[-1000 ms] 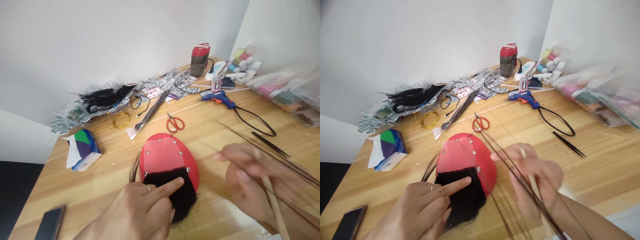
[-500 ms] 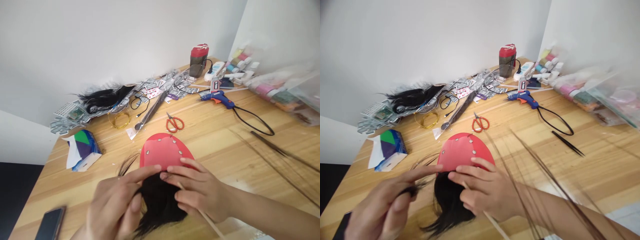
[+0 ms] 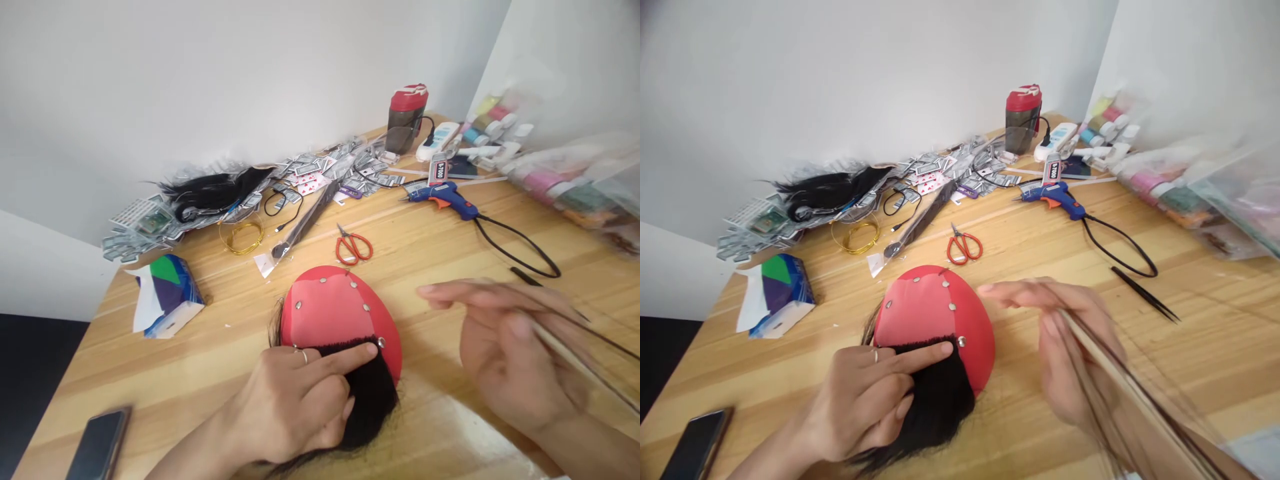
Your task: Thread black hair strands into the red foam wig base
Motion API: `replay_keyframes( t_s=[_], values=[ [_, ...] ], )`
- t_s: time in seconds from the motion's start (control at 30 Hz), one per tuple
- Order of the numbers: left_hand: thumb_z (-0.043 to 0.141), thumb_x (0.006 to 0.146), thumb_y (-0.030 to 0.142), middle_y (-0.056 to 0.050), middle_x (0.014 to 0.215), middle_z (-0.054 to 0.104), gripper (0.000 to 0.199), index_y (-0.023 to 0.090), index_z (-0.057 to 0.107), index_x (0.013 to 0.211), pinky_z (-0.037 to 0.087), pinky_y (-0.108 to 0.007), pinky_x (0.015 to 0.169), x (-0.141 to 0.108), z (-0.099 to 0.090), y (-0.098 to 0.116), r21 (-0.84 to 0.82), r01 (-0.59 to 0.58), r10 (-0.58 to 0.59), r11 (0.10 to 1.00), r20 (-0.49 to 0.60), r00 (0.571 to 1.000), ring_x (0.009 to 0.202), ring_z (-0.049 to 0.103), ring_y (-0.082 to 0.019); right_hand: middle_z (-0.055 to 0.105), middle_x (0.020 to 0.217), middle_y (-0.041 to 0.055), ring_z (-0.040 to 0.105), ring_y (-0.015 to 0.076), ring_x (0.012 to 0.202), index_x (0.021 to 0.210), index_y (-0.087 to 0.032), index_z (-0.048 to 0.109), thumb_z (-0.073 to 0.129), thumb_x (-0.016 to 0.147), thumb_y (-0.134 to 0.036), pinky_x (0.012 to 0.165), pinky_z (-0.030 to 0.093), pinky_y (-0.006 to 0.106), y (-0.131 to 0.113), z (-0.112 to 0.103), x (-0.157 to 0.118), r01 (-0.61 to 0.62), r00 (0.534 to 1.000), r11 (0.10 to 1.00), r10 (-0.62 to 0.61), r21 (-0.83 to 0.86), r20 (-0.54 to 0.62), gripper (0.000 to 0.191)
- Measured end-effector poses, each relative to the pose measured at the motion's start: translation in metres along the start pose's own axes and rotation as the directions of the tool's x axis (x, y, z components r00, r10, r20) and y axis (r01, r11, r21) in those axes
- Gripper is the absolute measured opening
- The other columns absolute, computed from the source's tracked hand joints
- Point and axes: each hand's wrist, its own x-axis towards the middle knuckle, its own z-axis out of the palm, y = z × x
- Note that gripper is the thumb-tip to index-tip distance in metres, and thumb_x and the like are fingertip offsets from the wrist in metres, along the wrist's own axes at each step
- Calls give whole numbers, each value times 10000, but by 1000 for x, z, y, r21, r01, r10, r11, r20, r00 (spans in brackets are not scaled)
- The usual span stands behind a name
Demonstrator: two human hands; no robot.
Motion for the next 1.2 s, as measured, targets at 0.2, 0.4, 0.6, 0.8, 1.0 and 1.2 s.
replay_keyframes(
  t_s=[0.2, 0.4, 0.6, 0.8, 1.0, 1.2],
  values=[
    [463, 915, 58, -64, 1150, 801, 246, 201, 525, 724, 392, -258, 427, 2, 0, 0, -48, 30, -31, 998, -16, 999, 439, 529, -81, 741, 807, 38, 709, 150, 688, 993, -242, 796, 571, 1037, -332, 607, 588, 226, 1, 26, 8, -6, 979, 999, 14, -37, 202, 247],
    [458, 937, 70, -64, 1176, 794, 227, 209, 496, 761, 425, -249, 456, -2, 3, -1, -108, 51, -52, 993, -9, 999, 529, 635, -79, 727, 760, -3, 721, 141, 640, 836, -246, 613, 700, 899, -169, 576, 593, 201, -3, 36, 4, -92, 992, 992, 85, 83, 92, 132],
    [450, 935, 71, -74, 1156, 801, 220, 214, 492, 773, 400, -260, 447, -2, 3, -2, -117, 58, -58, 991, 10, 998, 480, 599, -83, 719, 805, -4, 714, 140, 658, 850, -251, 575, 652, 901, -113, 541, 559, 193, 2, 35, -3, -62, 989, 997, 54, 53, 138, 167],
    [451, 920, 75, -79, 1144, 803, 211, 211, 506, 769, 403, -251, 448, -2, 2, -2, -118, 73, -72, 990, 15, 997, 514, 647, -90, 674, 820, -1, 673, 129, 641, 844, -243, 552, 633, 960, -178, 509, 505, 197, 8, 34, -13, -148, 972, 981, 121, 124, 200, 156],
    [457, 893, 53, -67, 1146, 801, 217, 214, 504, 755, 413, -250, 441, 0, 1, -1, -94, 70, -68, 993, 21, 997, 482, 617, -86, 694, 818, -1, 681, 129, 655, 886, -248, 562, 647, 938, -141, 548, 526, 198, 6, 36, -7, -63, 986, 995, 50, 77, 161, 146],
    [445, 885, 46, -68, 1129, 805, 226, 217, 499, 746, 418, -233, 442, 2, 0, 0, -95, 78, -77, 992, 11, 997, 483, 632, -79, 694, 778, 11, 686, 145, 637, 849, -241, 555, 637, 933, -161, 532, 543, 212, 4, 37, -2, -45, 986, 998, 36, 50, 161, 142]
  ],
)
